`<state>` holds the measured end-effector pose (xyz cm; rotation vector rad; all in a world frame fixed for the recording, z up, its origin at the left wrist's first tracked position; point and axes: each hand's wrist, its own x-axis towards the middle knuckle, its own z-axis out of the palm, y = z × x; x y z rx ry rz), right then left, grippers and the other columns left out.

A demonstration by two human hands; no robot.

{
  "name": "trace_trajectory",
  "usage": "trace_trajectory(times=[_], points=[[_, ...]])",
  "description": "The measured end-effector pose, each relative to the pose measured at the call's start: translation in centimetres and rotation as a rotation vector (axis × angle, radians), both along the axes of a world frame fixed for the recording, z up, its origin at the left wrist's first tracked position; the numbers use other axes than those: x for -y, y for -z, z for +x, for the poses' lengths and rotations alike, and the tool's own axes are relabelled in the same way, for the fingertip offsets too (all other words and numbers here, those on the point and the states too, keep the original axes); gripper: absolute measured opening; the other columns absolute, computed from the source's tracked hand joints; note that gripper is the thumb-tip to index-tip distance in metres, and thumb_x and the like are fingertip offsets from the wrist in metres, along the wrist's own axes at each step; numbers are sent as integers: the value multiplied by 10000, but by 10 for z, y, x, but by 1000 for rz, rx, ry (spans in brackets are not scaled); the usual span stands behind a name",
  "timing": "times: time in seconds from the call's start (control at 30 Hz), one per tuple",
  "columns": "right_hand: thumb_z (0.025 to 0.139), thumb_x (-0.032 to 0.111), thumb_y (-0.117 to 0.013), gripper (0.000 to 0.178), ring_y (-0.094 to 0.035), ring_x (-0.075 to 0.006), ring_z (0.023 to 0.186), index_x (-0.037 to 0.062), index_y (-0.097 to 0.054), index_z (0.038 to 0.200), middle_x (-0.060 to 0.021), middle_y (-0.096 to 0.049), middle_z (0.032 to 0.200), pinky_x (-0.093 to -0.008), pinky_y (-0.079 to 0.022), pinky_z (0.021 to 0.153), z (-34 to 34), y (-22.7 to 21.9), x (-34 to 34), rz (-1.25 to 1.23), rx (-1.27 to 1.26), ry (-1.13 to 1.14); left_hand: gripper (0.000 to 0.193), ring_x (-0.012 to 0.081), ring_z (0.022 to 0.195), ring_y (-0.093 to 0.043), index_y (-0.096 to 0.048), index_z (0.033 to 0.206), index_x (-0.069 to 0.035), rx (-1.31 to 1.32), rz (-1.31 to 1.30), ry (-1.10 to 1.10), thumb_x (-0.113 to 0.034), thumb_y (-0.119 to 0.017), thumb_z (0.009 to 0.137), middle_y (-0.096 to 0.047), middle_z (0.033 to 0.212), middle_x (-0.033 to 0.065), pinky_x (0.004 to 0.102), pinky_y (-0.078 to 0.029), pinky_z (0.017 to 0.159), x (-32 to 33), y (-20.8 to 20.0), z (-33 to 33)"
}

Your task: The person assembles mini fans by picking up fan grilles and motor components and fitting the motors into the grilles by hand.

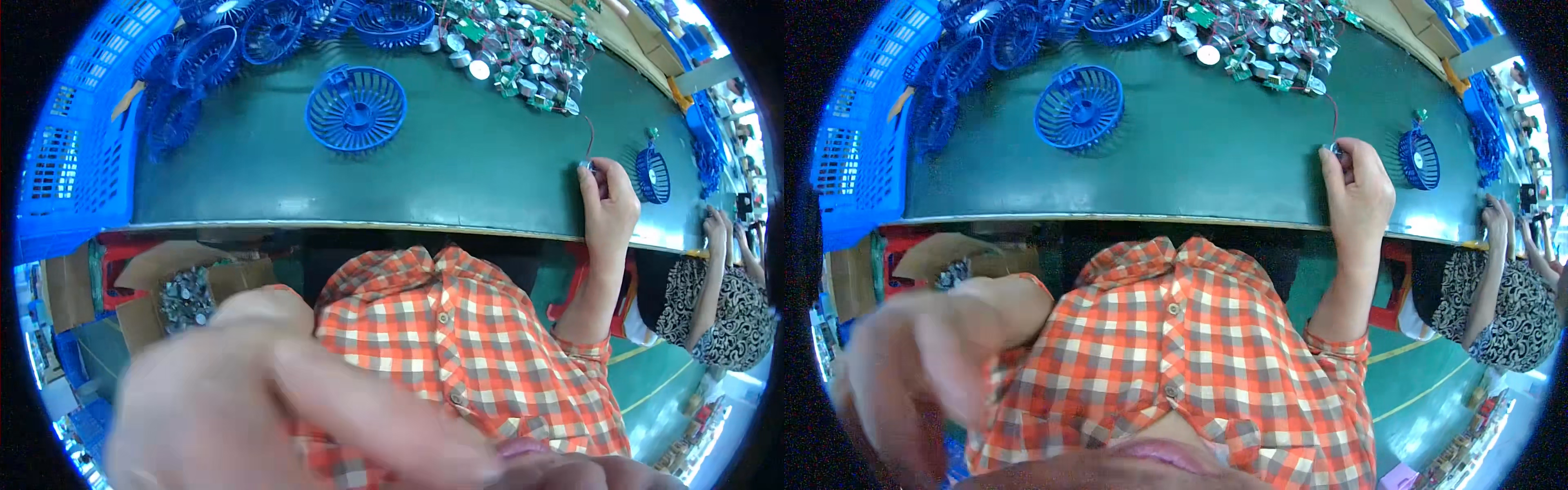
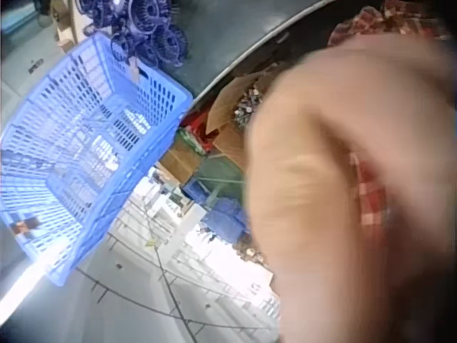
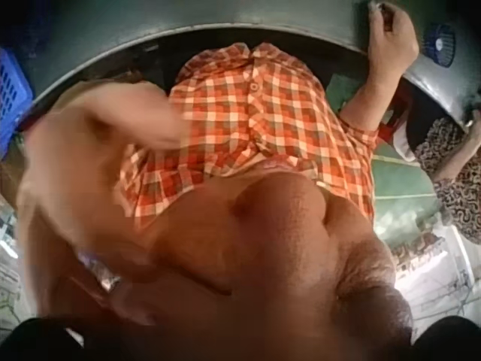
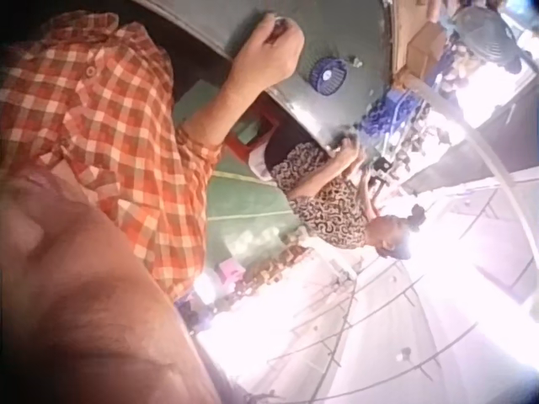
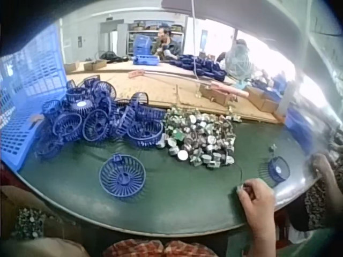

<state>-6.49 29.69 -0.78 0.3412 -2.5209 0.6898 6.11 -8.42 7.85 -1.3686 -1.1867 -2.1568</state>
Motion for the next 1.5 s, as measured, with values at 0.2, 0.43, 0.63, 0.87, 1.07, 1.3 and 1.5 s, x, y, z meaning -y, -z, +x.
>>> trace_trajectory(times=[0.2, 0.43, 0.63, 0.87, 1.07, 1.3, 1.5], points=[[909, 127, -745, 203, -580, -121, 689, -15, -684, 1040, -69, -645, 795, -275, -488, 659, 3, 2, -13, -25, 31, 34, 478, 330, 1233, -608, -711, 1131, 4, 132, -417, -866, 144, -478, 738, -667, 1294, 137, 430, -453, 1089, 4, 35, -53], [907, 129, -749, 208, -569, -113, 674, -8, -692, 1052, -63, -636, 788, -274, -486, 648, 3, -2, -11, -1, 9, 9, 407, 366, 1178, -610, -659, 1226, -84, 191, -1203, -1272, 25, -587, 841, -647, 1280, 165, 425, -504, 991, -8, 71, -69], [904, 129, -749, 208, -567, -115, 655, -14, -691, 1043, -67, -634, 783, -268, -486, 632, 3, -1, -10, -6, -19, -19, 367, 336, 1061, -639, -661, 1150, -75, 86, -1190, -1159, -49, -746, 794, -663, 1187, 128, 435, -529, 883, -60, 66, -69], [895, 130, -752, 214, -586, -120, 655, -21, -691, 1035, -77, -646, 779, -268, -497, 637, 4, -2, -9, 7, -13, -16, 385, 359, 1285, -554, -655, 1170, -66, -85, -1152, -1158, 12, -705, 796, -610, 1326, 154, 415, -494, 1027, -81, 72, -90], [925, 100, -738, 182, -565, -56, 715, -22, -695, 1054, -3, -653, 820, -218, -465, 659, 0, -2, -16, -224, 170, -85, 332, 330, 1163, -599, -671, 1110, -55, -105, -1124, -945, -24, -737, 786, -626, 1174, 132, 446, -490, 967, -100, 78, -83], [844, 60, -769, 221, -609, -133, 774, -3, -701, 1045, -34, -655, 852, -264, -480, 702, 14, -47, 27, -90, 64, -452, 272, 327, 1082, -636, -682, 1042, -60, -45, -1021, -876, -11, -738, 781, -654, 1166, 117, 413, -541, 881, -104, 83, -81], [786, 111, -791, 255, -621, -291, 865, 33, -709, 1015, -98, -672, 908, -387, -511, 741, 14, -52, 49, 322, 54, -601, 239, 321, 1041, -653, -683, 1030, -62, -32, -1015, -862, 0, -719, 801, -675, 1131, 121, 407, -547, 860, -104, 85, -79]])
